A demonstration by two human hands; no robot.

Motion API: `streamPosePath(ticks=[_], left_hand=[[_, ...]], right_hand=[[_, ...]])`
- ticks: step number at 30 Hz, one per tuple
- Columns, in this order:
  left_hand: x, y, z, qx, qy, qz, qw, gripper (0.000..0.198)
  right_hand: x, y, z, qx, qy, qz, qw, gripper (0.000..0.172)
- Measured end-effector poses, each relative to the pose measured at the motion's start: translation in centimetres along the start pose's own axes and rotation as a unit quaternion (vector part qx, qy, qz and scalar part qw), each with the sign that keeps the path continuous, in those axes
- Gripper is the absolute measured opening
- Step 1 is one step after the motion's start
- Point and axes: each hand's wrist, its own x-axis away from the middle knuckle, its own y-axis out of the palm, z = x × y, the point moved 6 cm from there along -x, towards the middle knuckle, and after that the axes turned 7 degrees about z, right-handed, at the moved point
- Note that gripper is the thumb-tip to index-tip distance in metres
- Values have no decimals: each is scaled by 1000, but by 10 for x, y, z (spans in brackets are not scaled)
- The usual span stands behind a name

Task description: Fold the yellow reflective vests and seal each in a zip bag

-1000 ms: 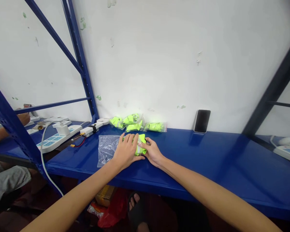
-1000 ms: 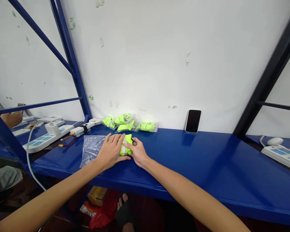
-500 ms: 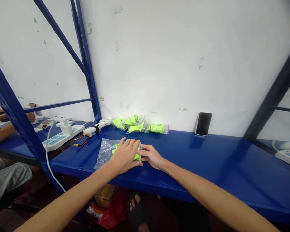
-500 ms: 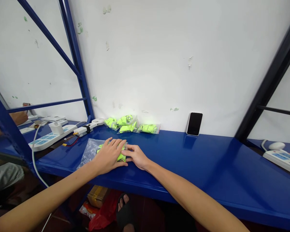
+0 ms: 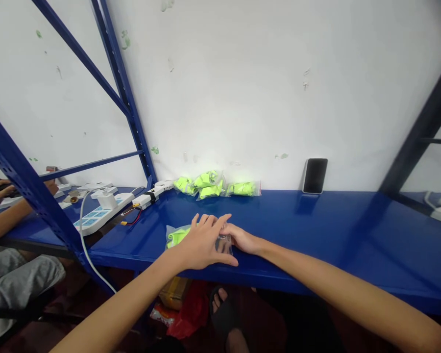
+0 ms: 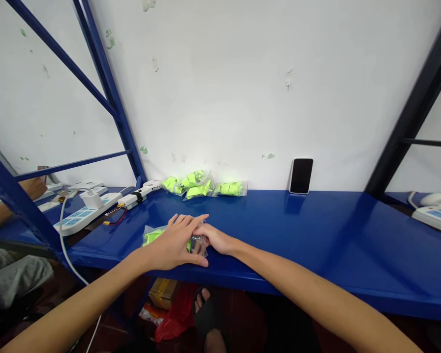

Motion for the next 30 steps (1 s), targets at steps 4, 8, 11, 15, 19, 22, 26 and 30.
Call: streamPosePath(ticks=[4, 8, 11, 15, 19, 22, 26, 30], left_hand=[[-4, -22, -12, 87, -10, -7, 996, 67], [-19, -21, -38, 78, -102, 34, 991, 46], [-25, -7, -43, 84, -96, 3, 992, 45], [-24, -10, -45, 113, -79, 27, 990, 47], [-23, -21, -52, 105, -121, 50, 986, 39], [-26, -21, -53, 115, -152, 45, 981, 33], [-30, -15, -50, 119, -171, 112, 972, 28], [-25, -4, -54, 66, -177, 175, 966, 27]], right_hand=[[2, 4, -11, 67, -34, 11, 997, 45], [10, 10, -27, 127, -93, 27, 987, 44], [14, 11, -40, 173, -165, 46, 970, 34], [8, 0, -40, 139, -162, 92, 972, 37], [0, -9, -34, 126, -143, 119, 974, 38], [-2, -12, -32, 142, -147, 139, 969, 33], [-1, -22, -32, 176, -158, 223, 946, 27], [1, -31, -36, 233, -210, 277, 908, 20]])
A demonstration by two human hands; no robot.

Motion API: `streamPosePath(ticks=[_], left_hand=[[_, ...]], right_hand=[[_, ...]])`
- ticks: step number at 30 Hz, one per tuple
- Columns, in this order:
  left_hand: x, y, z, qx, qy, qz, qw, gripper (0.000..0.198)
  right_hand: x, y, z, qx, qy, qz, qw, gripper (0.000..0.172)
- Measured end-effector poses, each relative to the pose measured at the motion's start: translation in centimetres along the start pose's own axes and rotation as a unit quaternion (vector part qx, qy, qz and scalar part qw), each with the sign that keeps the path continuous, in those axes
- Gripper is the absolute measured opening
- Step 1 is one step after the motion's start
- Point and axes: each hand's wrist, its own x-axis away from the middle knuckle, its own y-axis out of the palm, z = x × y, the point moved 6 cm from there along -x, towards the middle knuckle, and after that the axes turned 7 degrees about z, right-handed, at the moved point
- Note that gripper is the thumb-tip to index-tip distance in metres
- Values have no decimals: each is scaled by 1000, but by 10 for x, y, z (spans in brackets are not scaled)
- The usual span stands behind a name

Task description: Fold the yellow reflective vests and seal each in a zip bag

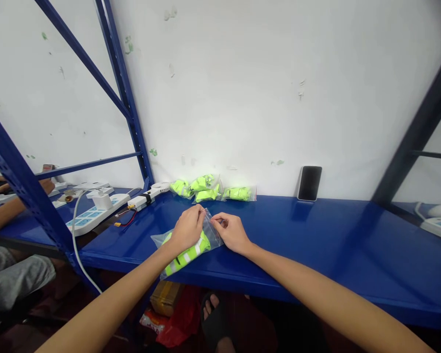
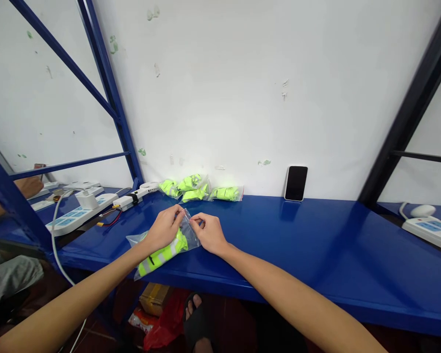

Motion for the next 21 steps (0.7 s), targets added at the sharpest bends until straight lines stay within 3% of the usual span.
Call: streamPosePath(ticks=[4, 10, 14, 21], left_hand=[[3, 5, -7, -19, 13, 20, 1000, 24], [5, 11, -4, -17, 37, -10, 999, 23], [6, 10, -4, -10, 31, -10, 999, 25], [2, 14, -10, 31, 32, -23, 999, 26]], right_hand=[[-2, 0, 5, -9, 8, -29, 1000, 22], [-2, 6, 14, 10, 82, -129, 988, 28], [-1, 5, 20, -43, 133, -137, 981, 36], [3, 9, 20, -59, 133, -173, 974, 38]])
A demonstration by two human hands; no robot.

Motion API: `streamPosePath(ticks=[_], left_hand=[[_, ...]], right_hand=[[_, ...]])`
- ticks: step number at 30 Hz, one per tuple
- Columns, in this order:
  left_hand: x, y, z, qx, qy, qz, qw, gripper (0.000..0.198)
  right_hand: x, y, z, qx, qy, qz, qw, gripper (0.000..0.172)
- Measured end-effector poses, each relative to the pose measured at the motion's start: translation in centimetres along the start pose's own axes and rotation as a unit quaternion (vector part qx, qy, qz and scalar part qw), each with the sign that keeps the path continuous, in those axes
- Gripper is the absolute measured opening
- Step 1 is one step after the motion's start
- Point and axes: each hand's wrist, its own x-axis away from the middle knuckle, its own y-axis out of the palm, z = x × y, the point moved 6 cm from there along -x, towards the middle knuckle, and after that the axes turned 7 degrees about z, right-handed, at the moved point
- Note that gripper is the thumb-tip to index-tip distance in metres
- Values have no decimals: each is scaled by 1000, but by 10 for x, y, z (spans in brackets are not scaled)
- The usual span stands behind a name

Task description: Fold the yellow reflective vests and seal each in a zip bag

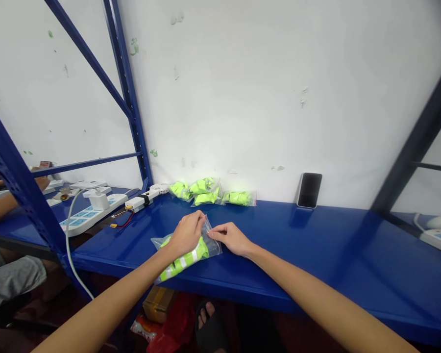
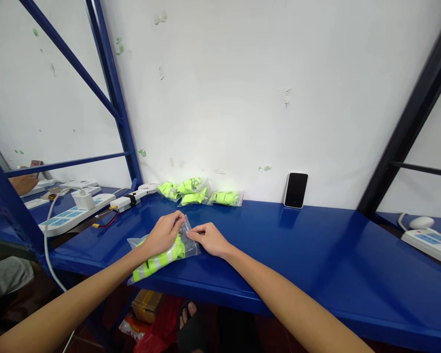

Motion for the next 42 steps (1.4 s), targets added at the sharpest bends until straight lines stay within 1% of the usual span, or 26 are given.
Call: streamPosePath(ticks=[4, 9, 17, 22, 30, 34, 38, 42], left_hand=[[-1, 2, -4, 4, -1, 1, 1000, 24], [2, -1, -5, 17, -7, 14, 1000, 24], [2, 0, -7, 14, -9, 25, 1000, 25], [-1, 4, -14, 14, -28, 29, 999, 24], [-1, 3, -16, 19, -39, 23, 999, 26], [-1, 4, -13, 8, -40, 13, 999, 25], [-1, 4, -11, -32, -40, 13, 999, 22], [-1, 5, -8, -55, -31, 12, 998, 21]], right_hand=[[1, -4, -3, 6, 8, 8, 1000, 36], [3, -3, -5, 12, 18, 2, 1000, 33], [2, 1, -5, 108, -57, 28, 992, 27], [2, 2, -11, 162, -73, 53, 983, 25], [3, 7, -16, 190, -101, 71, 974, 20], [3, 6, -14, 177, -105, 85, 975, 15], [0, 4, -9, 113, -76, 80, 987, 16], [-3, 4, -8, 103, -68, 89, 988, 12]])
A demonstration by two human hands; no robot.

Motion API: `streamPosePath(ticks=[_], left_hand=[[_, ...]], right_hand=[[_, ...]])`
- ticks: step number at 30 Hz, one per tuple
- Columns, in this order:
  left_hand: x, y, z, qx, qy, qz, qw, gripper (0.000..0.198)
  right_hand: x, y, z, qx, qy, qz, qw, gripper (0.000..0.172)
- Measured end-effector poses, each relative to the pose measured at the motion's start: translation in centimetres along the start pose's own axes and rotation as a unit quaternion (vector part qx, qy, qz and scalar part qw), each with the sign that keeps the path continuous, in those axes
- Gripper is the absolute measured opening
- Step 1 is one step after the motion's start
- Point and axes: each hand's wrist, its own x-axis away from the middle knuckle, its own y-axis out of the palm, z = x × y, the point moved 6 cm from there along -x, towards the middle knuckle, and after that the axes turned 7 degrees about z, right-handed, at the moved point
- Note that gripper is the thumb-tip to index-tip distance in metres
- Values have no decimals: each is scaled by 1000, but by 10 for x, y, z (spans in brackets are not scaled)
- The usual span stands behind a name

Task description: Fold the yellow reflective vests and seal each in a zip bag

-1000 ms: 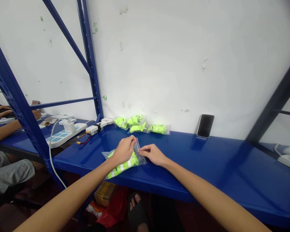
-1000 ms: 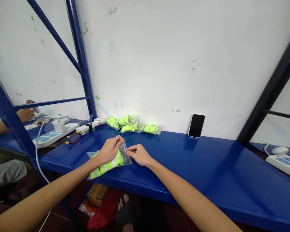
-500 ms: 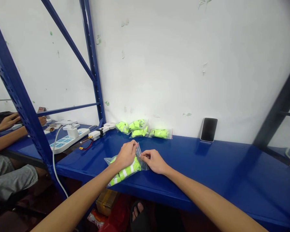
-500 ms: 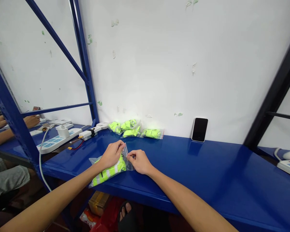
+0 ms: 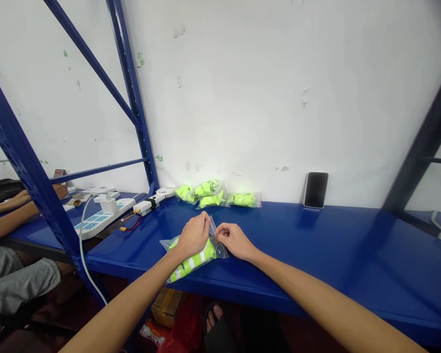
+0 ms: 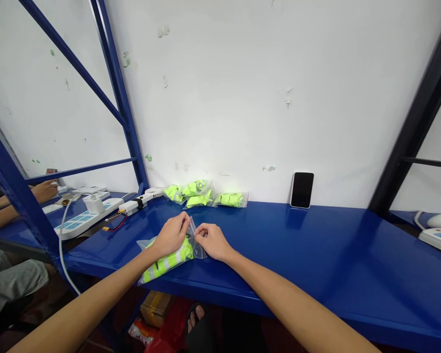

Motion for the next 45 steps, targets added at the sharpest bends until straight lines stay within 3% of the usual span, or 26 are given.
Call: streamPosePath(ticks=[8, 16, 25, 38, 45], left_hand=[[-3, 1, -2, 55, -12, -17, 998, 25], [-4, -2, -6, 92, -82, -52, 991, 30], [-4, -2, -6, 129, -64, -68, 987, 30], [-2, -4, 0, 102, -38, -38, 993, 24], [0, 2, 1, 76, -33, -36, 996, 23]], right_hand=[[0, -2, -5, 30, -26, 16, 999, 13], [-1, -3, -2, 28, -28, -10, 999, 20], [1, -4, -2, 8, -28, -18, 999, 23], [1, -1, -5, 5, -44, -10, 999, 17], [-3, -5, -9, 43, -70, 29, 996, 20]])
